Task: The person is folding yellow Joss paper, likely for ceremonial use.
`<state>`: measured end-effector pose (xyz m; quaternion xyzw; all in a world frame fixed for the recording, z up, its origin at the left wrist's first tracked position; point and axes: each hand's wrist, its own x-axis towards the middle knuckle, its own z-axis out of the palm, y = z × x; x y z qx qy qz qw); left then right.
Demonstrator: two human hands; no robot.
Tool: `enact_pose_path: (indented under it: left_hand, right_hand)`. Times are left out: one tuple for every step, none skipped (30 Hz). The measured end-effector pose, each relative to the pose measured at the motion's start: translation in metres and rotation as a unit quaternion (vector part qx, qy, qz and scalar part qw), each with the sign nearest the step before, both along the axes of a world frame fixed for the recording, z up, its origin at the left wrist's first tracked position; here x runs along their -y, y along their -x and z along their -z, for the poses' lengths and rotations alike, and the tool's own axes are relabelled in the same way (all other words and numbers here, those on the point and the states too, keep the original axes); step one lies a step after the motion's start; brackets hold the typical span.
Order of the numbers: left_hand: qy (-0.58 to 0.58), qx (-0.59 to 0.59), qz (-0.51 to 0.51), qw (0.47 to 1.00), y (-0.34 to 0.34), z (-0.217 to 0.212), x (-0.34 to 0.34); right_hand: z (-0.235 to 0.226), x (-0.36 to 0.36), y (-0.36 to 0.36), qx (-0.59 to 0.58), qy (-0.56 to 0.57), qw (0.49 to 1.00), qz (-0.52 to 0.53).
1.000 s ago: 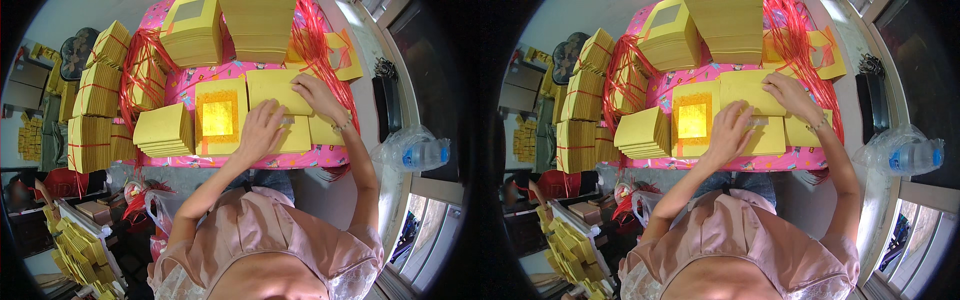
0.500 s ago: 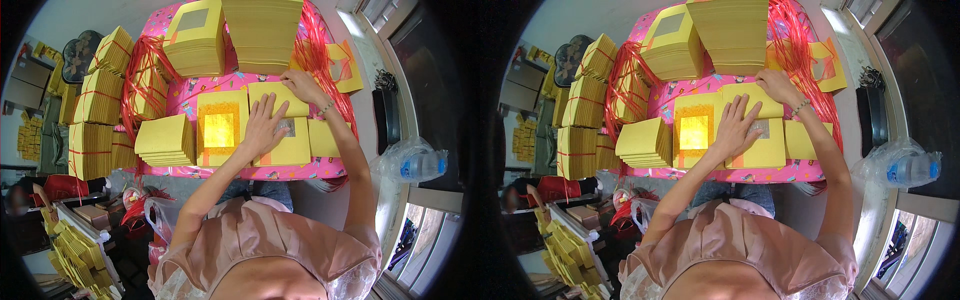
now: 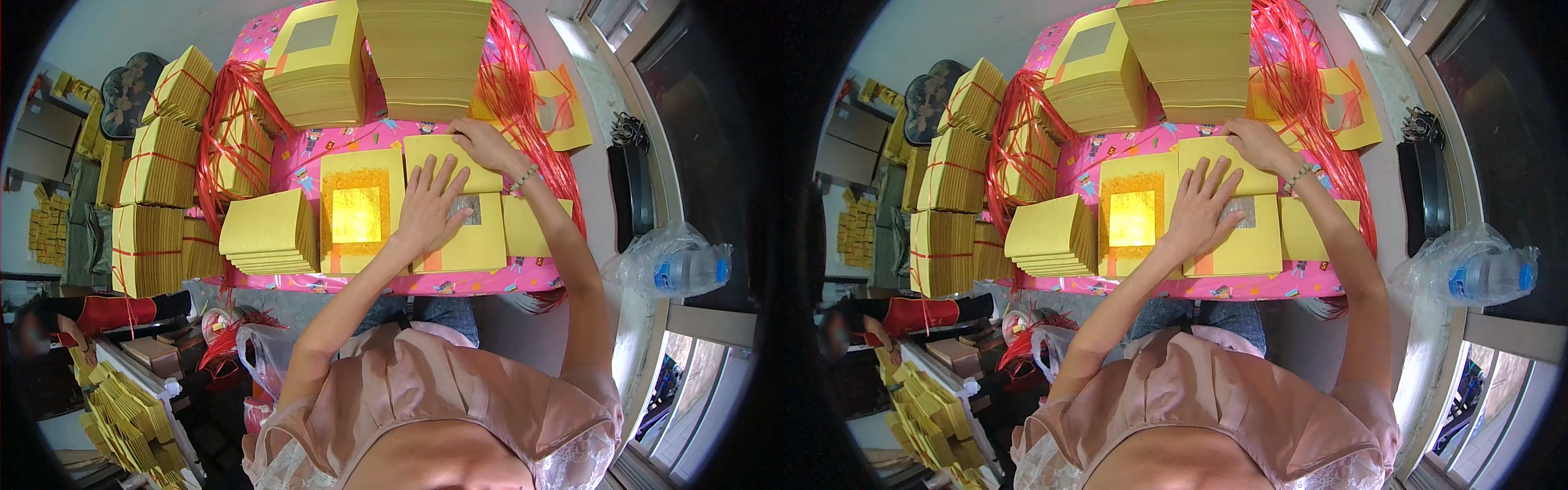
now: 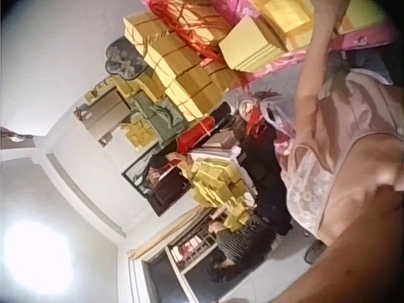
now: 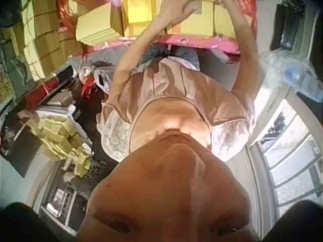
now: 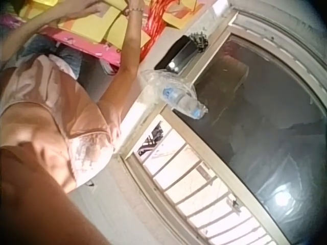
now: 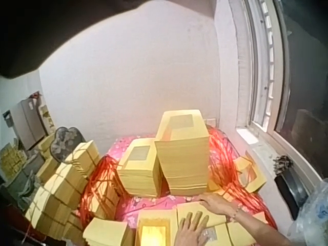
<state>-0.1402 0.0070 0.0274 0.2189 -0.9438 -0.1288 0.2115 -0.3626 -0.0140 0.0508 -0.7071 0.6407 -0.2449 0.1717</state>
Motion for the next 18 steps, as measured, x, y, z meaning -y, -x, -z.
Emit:
enact_pose_path:
  left_hand:
    - [0.004, 0.001, 0.000, 1.000, 0.000, 0.000, 0.000]
    - [0.003, 0.002, 0.000, 1.000, 0.000, 0.001, 0.000]
    - [0.003, 0.003, 0.000, 1.000, 0.000, 0.001, 0.000]
    - [0.003, 0.003, 0.000, 1.000, -0.001, 0.001, 0.000]
    - [0.003, 0.004, 0.000, 1.000, -0.001, 0.001, 0.000]
    - [-0.002, 0.006, 0.002, 1.000, -0.001, 0.001, 0.001]
    - [-0.006, 0.008, 0.004, 1.000, -0.001, 0.001, 0.001]
    - [-0.007, 0.008, 0.004, 1.000, -0.001, 0.001, 0.001]
    - [-0.008, 0.010, 0.005, 1.000, -0.001, 0.002, 0.002]
    - [-0.008, 0.012, 0.007, 1.000, 0.000, 0.002, 0.002]
    - [-0.009, 0.012, 0.007, 1.000, 0.000, 0.002, 0.002]
    - [-0.005, 0.013, 0.008, 1.000, 0.000, 0.002, 0.001]
    - [0.000, 0.014, 0.009, 1.000, 0.000, 0.002, 0.001]
    - [-0.003, 0.015, 0.011, 1.000, 0.000, 0.003, 0.001]
    - [-0.004, 0.017, 0.011, 1.000, 0.001, 0.004, 0.001]
    - [-0.004, 0.019, 0.011, 1.000, 0.002, 0.004, 0.001]
    - [-0.004, 0.020, 0.014, 1.000, 0.001, 0.005, 0.000]
    - [-0.006, 0.024, 0.011, 1.000, 0.001, 0.004, -0.001]
  right_hand:
    - [0.000, 0.000, 0.000, 0.000, 0.000, 1.000, 0.000]
    - [0.000, -0.001, -0.001, -0.005, -0.004, 1.000, 0.007]
    - [0.000, 0.000, -0.002, -0.010, -0.009, 1.000, 0.013]
    - [0.000, 0.000, -0.003, -0.010, -0.009, 1.000, 0.012]
    - [-0.001, 0.000, -0.003, -0.013, -0.010, 1.000, 0.012]
    - [-0.001, 0.000, -0.004, -0.017, -0.011, 1.000, 0.011]
    - [-0.001, 0.001, -0.004, -0.017, -0.011, 1.000, 0.011]
    - [-0.001, 0.001, -0.005, -0.027, -0.013, 0.999, 0.015]
    - [-0.001, 0.000, -0.005, -0.036, -0.015, 0.999, 0.019]
    - [-0.002, 0.000, -0.005, -0.036, -0.015, 0.999, 0.020]
    - [-0.002, -0.001, -0.005, -0.038, 0.001, 0.999, 0.014]
    - [-0.003, -0.003, -0.006, -0.041, 0.017, 0.999, 0.010]
    - [-0.004, -0.004, -0.006, -0.040, 0.017, 0.999, 0.012]
    - [-0.006, -0.005, -0.008, -0.048, 0.010, 0.999, 0.020]
    - [-0.008, -0.008, -0.009, -0.055, 0.002, 0.998, 0.029]
    - [-0.009, -0.013, -0.009, -0.054, -0.001, 0.998, 0.033]
    - [-0.010, -0.022, -0.012, -0.093, 0.055, 0.993, 0.039]
    - [-0.011, -0.031, -0.017, -0.132, 0.111, 0.984, 0.044]
